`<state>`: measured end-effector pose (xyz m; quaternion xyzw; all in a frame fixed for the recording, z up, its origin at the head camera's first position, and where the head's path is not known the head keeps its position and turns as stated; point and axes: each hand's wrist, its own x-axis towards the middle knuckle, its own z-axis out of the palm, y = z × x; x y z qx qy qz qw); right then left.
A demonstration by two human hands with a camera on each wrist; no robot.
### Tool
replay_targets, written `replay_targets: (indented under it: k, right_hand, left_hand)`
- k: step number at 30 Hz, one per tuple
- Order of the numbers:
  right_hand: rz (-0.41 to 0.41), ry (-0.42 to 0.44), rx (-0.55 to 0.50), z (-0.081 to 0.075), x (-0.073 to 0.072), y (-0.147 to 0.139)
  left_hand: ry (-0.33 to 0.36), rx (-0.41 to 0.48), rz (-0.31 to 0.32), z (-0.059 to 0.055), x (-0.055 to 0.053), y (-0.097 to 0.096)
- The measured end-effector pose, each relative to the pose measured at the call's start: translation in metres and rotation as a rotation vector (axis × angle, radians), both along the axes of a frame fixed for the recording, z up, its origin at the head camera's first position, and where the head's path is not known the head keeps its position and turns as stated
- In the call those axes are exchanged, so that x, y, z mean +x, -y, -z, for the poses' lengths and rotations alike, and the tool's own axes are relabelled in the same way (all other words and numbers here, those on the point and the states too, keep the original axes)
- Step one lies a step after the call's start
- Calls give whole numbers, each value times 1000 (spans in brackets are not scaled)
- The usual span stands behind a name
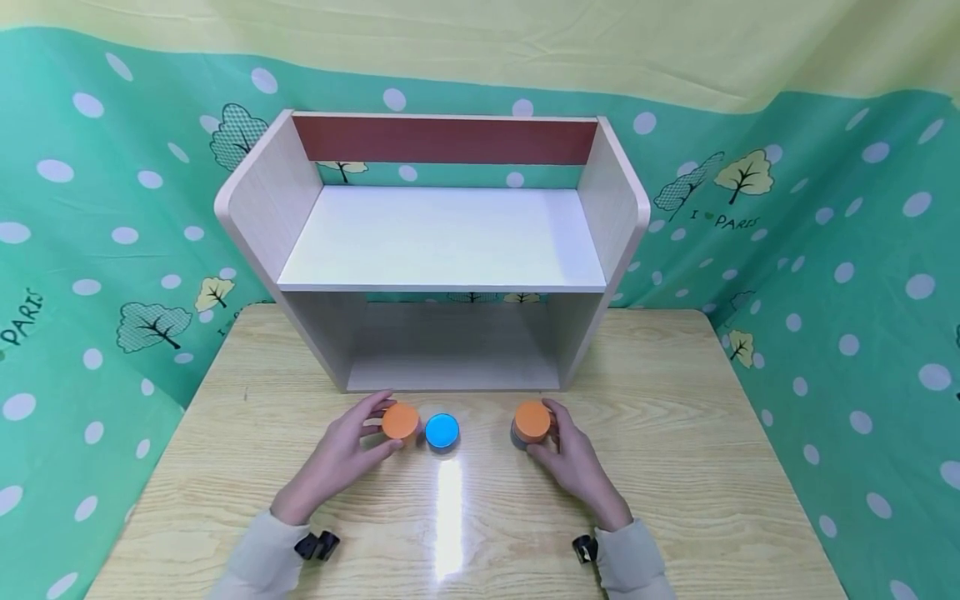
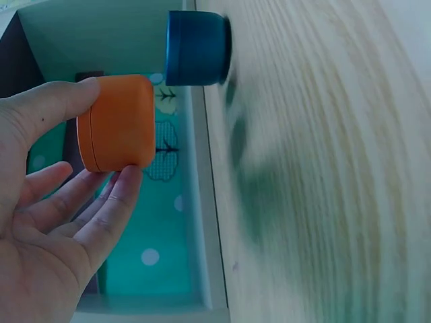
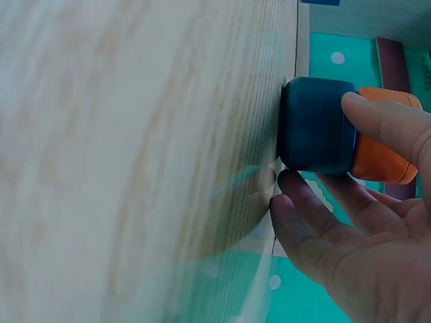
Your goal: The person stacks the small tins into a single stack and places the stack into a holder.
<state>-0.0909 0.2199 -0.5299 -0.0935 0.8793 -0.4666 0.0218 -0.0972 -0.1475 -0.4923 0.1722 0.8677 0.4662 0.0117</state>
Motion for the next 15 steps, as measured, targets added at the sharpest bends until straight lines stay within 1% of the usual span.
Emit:
replay_targets:
  k: [3,10,15]
  right_hand:
    - [3,4,3,0,0,0]
    - [0,6,0,0,0,0]
    - [1,7,-5,1,0,0]
  left_hand:
    - [-8,10,19,-1,-2,-3]
    - [-29,-11,43,-5,-6,-13]
    - [-46,-3,71,-8,-10,-17]
